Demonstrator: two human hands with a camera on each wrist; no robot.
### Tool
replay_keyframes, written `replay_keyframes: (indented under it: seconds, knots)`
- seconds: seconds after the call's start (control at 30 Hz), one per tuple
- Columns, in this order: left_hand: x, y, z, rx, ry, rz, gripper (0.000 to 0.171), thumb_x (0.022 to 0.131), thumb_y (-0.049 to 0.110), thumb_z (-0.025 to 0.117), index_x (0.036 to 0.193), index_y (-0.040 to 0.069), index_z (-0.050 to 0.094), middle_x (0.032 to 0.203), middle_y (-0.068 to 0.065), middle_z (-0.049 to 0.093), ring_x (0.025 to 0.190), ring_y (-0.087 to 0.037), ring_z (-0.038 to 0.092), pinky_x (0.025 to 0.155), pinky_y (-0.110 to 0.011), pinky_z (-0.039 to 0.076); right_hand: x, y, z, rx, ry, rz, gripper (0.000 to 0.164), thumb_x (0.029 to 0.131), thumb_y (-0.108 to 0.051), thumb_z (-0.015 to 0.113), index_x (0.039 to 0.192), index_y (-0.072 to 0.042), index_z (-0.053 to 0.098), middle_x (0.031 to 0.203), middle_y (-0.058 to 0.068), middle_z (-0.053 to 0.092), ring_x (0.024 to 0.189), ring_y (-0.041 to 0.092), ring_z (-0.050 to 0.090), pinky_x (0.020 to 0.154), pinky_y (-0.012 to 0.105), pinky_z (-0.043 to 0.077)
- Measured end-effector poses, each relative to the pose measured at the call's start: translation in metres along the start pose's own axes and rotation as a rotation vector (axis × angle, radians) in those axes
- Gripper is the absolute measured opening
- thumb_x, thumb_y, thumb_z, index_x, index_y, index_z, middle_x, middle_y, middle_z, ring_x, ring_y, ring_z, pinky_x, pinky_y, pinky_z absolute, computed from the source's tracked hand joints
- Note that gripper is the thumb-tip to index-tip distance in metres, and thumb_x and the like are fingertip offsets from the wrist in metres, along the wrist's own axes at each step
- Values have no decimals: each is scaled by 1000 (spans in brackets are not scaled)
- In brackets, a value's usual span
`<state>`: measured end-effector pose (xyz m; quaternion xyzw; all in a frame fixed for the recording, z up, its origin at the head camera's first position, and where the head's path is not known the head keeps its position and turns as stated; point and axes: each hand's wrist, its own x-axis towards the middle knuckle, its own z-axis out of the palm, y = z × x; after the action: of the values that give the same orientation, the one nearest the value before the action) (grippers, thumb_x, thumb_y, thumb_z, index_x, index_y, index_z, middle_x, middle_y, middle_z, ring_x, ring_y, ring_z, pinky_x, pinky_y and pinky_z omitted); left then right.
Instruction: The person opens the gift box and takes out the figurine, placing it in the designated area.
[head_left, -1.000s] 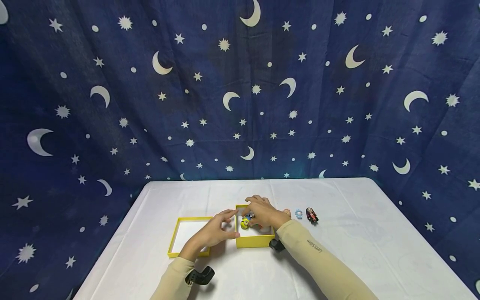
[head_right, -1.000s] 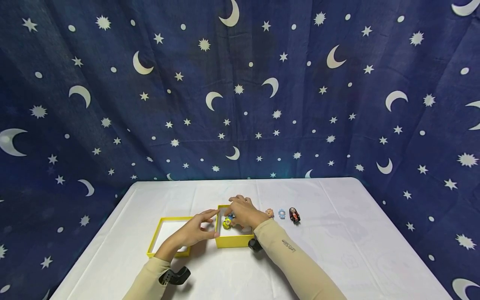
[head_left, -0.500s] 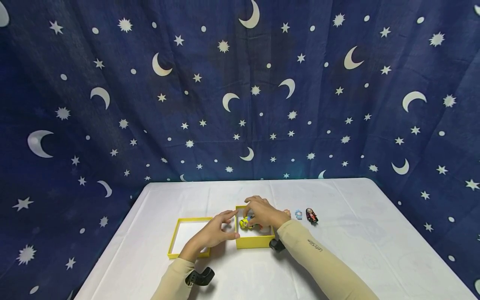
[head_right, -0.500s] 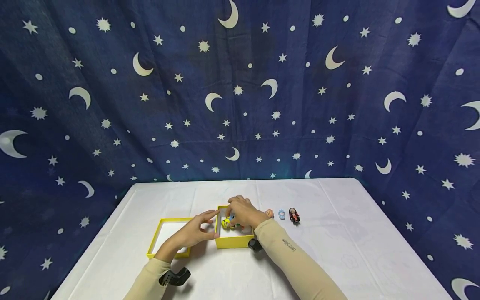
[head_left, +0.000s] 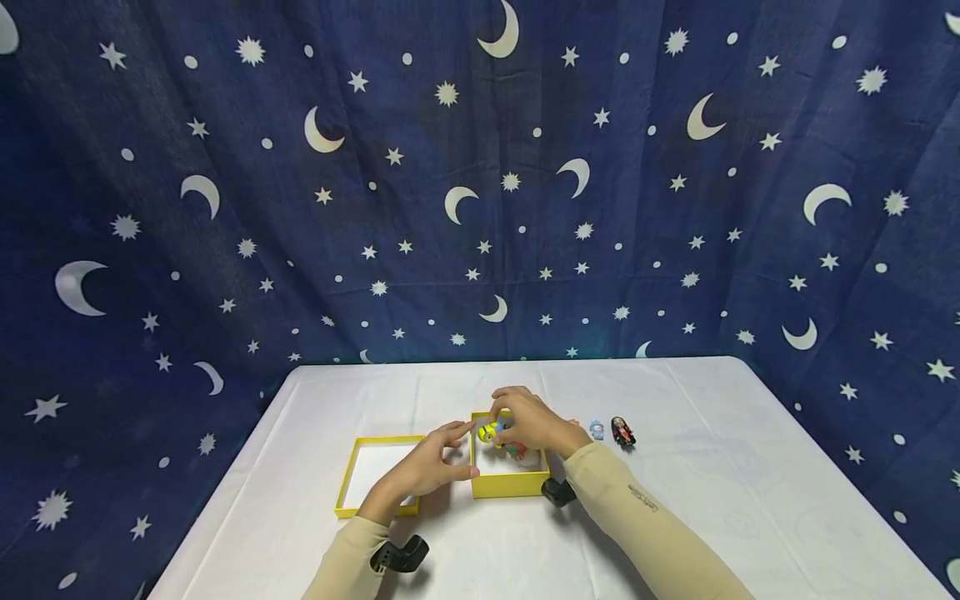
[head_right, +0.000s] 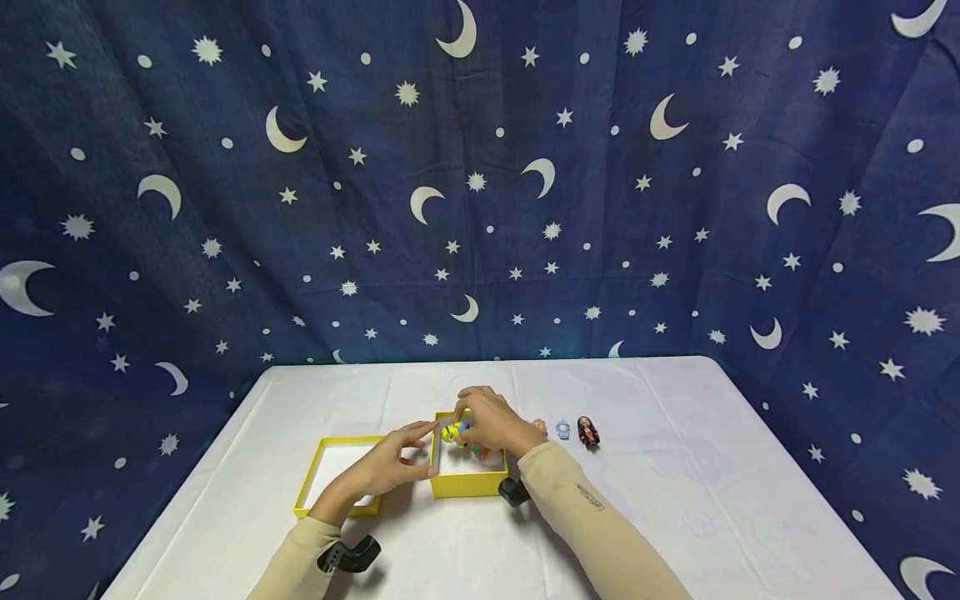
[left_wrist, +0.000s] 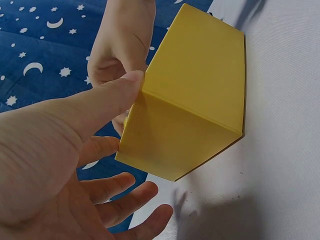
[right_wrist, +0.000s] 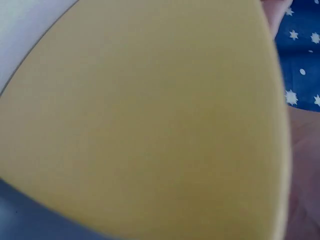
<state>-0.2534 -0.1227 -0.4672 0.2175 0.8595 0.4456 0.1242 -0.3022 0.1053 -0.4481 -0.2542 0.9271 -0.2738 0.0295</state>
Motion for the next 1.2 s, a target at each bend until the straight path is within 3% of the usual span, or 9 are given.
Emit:
replay_keyframes:
  seconds: [0.47,0.9,1.2]
  knots:
    - [0,0,0,-7,2,-8,77,90,20,77,156,8,39,162,-23,33,137,-42,49,107,-59,46,-7,11,-12,169,130,25,17,81,-19,84,85,-18,68,140,18,61,137,39,49,116,60,36]
    - [1,0,1,-6,12,-24,77,89,20,78,155,9,40,163,-26,29,138,-42,49,108,-59,46,-18,20,-19,199,226,83,17,84,-24,83,91,-15,70,135,13,65,138,38,50,116,60,36]
    - [1,-1,2,-7,15,-12,77,89,19,79,155,8,41,163,-26,29,137,-42,48,107,-59,46,-24,29,-22,219,315,68,19,84,-24,83,91,-11,71,130,14,67,130,36,56,105,54,48]
